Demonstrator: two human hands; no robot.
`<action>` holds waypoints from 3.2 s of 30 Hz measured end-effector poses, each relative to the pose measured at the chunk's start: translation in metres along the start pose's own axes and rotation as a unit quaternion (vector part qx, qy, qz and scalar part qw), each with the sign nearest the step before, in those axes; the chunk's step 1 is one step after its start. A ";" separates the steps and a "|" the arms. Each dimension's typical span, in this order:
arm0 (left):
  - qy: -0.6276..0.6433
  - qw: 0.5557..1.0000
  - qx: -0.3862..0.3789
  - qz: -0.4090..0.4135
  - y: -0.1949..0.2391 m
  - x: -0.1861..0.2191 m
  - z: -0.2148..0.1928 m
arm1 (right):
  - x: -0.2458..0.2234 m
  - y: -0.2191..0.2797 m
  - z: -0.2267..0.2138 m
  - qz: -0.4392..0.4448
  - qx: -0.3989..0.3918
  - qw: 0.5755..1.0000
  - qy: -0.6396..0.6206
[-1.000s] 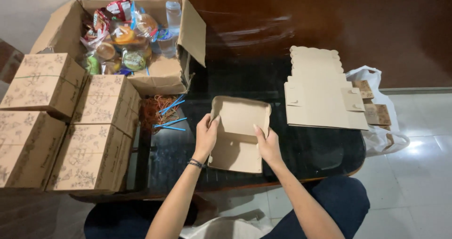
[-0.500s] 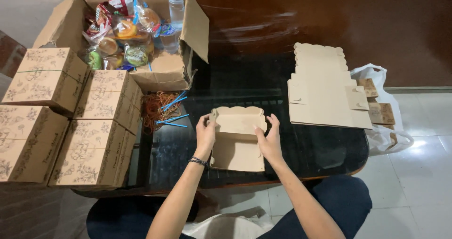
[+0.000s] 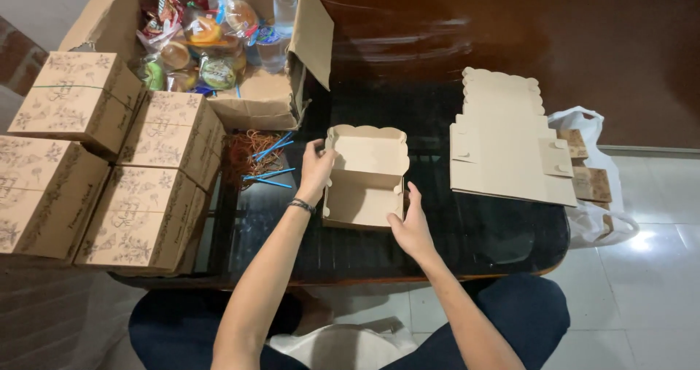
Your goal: Folding cardboard templates into boxes and filling them with snacks.
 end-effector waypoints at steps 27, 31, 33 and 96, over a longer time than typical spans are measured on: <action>-0.431 0.752 0.233 0.442 0.063 -0.025 -0.107 | 0.015 -0.017 -0.033 -0.072 0.117 0.990 -0.021; -0.388 0.775 0.266 0.422 0.061 -0.028 -0.119 | 0.027 -0.022 -0.031 -0.104 0.133 0.985 -0.038; -0.396 0.772 0.250 0.430 0.062 -0.026 -0.115 | 0.026 -0.021 -0.031 -0.113 0.129 0.984 -0.043; -0.733 0.671 0.041 -0.099 -0.190 0.110 -0.152 | 0.061 -0.081 -0.053 -0.093 0.286 0.945 0.129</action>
Point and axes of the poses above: each hand's wrist, its own y-axis away from the middle knuckle, its own z-axis out of the palm, x = y × z, the point moved 7 cm from there along -y, towards the middle knuckle, and after that the axes turned 4 degrees about -z, right-handed, at the moved point
